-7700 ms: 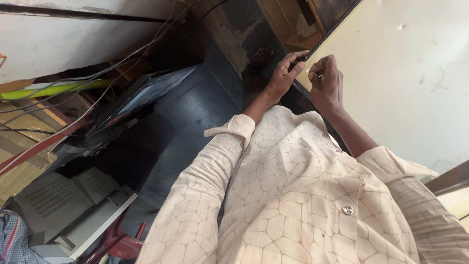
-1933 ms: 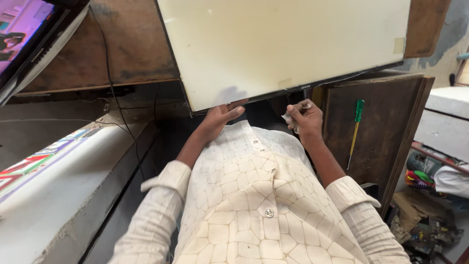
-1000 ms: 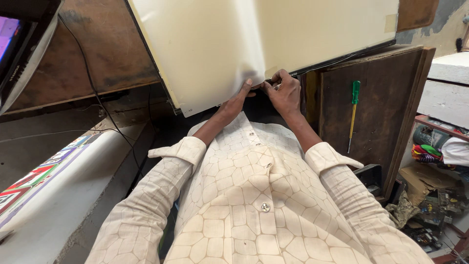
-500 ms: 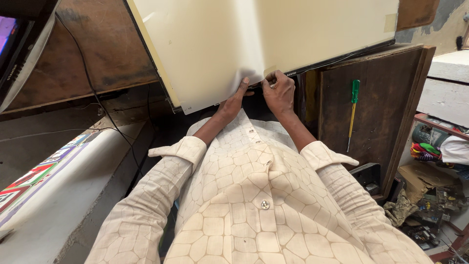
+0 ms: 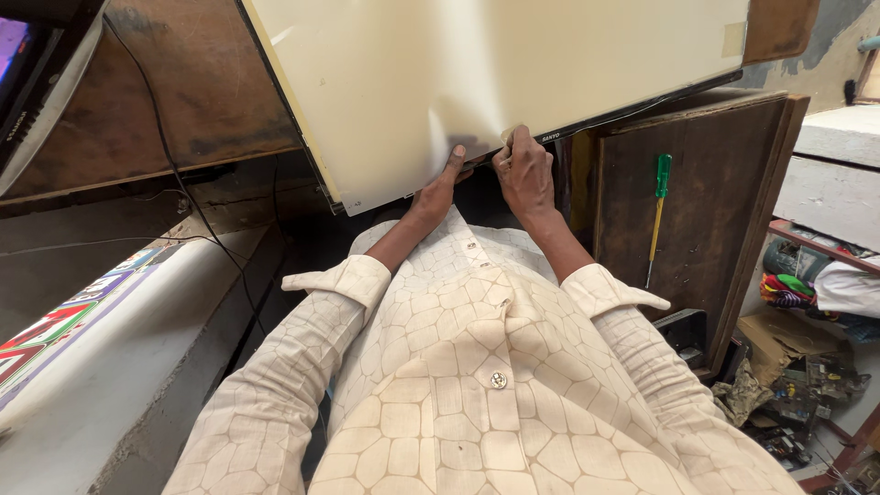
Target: The person uses a screwdriver to remove components from the back of a flat-screen television, then removes several white sheets from the device and uses the screwdriver to work on the interior LED strips.
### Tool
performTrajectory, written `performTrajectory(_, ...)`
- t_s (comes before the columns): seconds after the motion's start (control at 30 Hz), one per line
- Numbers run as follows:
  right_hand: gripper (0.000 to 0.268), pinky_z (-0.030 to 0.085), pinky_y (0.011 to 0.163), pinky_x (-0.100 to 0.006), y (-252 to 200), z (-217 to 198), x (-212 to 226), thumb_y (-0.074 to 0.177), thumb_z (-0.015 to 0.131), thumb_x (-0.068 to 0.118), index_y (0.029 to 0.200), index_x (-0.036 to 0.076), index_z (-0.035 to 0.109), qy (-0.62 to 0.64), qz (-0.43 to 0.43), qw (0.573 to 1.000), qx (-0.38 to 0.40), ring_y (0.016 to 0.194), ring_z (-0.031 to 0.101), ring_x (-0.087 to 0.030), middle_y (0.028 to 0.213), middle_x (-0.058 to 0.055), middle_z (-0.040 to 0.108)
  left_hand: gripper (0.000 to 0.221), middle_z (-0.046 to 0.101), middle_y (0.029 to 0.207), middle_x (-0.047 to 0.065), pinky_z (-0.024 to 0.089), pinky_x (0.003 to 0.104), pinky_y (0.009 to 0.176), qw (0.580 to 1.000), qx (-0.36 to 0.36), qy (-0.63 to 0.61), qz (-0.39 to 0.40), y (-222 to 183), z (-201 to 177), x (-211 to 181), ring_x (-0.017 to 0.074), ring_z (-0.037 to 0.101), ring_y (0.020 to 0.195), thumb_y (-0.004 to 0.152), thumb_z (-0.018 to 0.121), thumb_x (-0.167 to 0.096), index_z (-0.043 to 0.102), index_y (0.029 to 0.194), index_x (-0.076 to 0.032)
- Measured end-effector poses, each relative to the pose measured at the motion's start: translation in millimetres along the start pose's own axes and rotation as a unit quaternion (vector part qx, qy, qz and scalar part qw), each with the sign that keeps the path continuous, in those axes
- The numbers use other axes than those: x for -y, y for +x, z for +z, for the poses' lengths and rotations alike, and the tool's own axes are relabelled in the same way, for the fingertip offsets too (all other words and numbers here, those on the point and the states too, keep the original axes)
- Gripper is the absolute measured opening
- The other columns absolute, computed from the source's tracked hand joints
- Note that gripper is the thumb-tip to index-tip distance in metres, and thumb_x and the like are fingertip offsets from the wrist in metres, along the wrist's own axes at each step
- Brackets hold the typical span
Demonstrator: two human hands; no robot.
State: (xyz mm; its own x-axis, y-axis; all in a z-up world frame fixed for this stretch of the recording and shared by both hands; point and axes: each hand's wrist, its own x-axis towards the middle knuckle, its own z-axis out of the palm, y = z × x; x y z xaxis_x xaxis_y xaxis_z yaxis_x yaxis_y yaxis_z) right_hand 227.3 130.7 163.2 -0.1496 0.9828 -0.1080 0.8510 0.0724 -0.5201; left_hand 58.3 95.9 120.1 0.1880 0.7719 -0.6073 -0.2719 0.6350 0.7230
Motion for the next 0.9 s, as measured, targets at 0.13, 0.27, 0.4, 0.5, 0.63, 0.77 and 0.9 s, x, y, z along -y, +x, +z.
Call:
performTrajectory(0.13, 0.02, 0.054, 0.054, -0.044, 1, 2, -4, 0.095, 0.063, 0.004, 0.086, -0.001, 0.046, 0.011, 0.034, 0.999, -0.014, 0.057, 0.066, -0.037, 0.065, -0.018, 0.058, 0.066, 0.064, 0.134, 0.017, 0.058, 0.036, 0.105, 1.0, 0.002, -0.027, 0.005, 2, 4, 5, 0.0251, 0.065, 0.125, 0.102, 0.052, -0.052, 0.056, 0.136, 0.005)
performTrajectory(0.27, 0.011, 0.055, 0.059, -0.045, 2, 0, -6, 0.093, 0.06, 0.004, 0.092, 0.0, 0.05, 0.039, 0.081, 0.996, -0.019, 0.058, 0.068, -0.035, 0.066, -0.018, 0.062, 0.067, 0.061, 0.136, 0.016, 0.057, 0.034, 0.102, 1.0, -0.015, -0.023, -0.002, 5, 10, 7, 0.0224, 0.063, 0.124, 0.099, 0.053, -0.053, 0.055, 0.137, 0.002)
performTrajectory(0.4, 0.013, 0.055, 0.062, -0.045, 1, -14, -1, 0.098, 0.059, 0.005, 0.106, -0.002, 0.052, 0.069, 0.025, 0.997, 0.009, 0.066, 0.07, -0.037, 0.078, -0.02, 0.066, 0.069, 0.064, 0.133, 0.015, 0.046, 0.03, 0.105, 0.996, -0.058, 0.066, -0.025, 4, 9, 11, 0.0223, 0.06, 0.122, 0.101, 0.051, -0.056, 0.061, 0.135, 0.003)
performTrajectory(0.5, 0.032, 0.054, 0.061, -0.045, 5, -28, 1, 0.094, 0.076, 0.021, 0.101, -0.002, 0.054, 0.074, -0.016, 0.995, 0.058, 0.068, 0.07, -0.037, 0.077, -0.02, 0.068, 0.072, 0.061, 0.135, 0.014, 0.041, 0.029, 0.108, 0.997, -0.057, 0.043, -0.034, 3, 6, 13, 0.0212, 0.056, 0.125, 0.1, 0.051, -0.058, 0.058, 0.137, 0.004)
performTrajectory(0.63, 0.032, 0.053, 0.061, -0.045, 14, -28, 1, 0.092, 0.079, 0.023, 0.088, -0.001, 0.059, 0.022, 0.034, 0.995, 0.094, 0.068, 0.071, -0.036, 0.073, -0.018, 0.069, 0.074, 0.062, 0.133, 0.015, 0.044, 0.029, 0.107, 0.998, -0.042, 0.024, -0.029, 4, 6, 11, 0.0215, 0.057, 0.124, 0.1, 0.05, -0.059, 0.058, 0.136, 0.005)
performTrajectory(0.77, 0.025, 0.055, 0.063, -0.046, 22, -29, -4, 0.091, 0.076, 0.017, 0.084, -0.002, 0.062, 0.022, 0.051, 0.991, 0.122, 0.067, 0.071, -0.037, 0.071, -0.02, 0.068, 0.074, 0.061, 0.134, 0.016, 0.042, 0.029, 0.109, 0.997, -0.054, 0.039, -0.025, 3, 4, 12, 0.0211, 0.056, 0.125, 0.101, 0.051, -0.059, 0.058, 0.138, 0.005)
performTrajectory(0.9, 0.021, 0.057, 0.066, -0.049, 24, -25, -8, 0.092, 0.07, 0.016, 0.082, -0.001, 0.063, -0.051, 0.015, 0.991, 0.122, 0.069, 0.069, -0.042, 0.071, -0.023, 0.068, 0.073, 0.062, 0.134, 0.017, 0.046, 0.032, 0.108, 0.999, -0.04, -0.024, -0.006, 4, 6, 15, 0.0223, 0.059, 0.124, 0.1, 0.054, -0.057, 0.058, 0.136, 0.006)
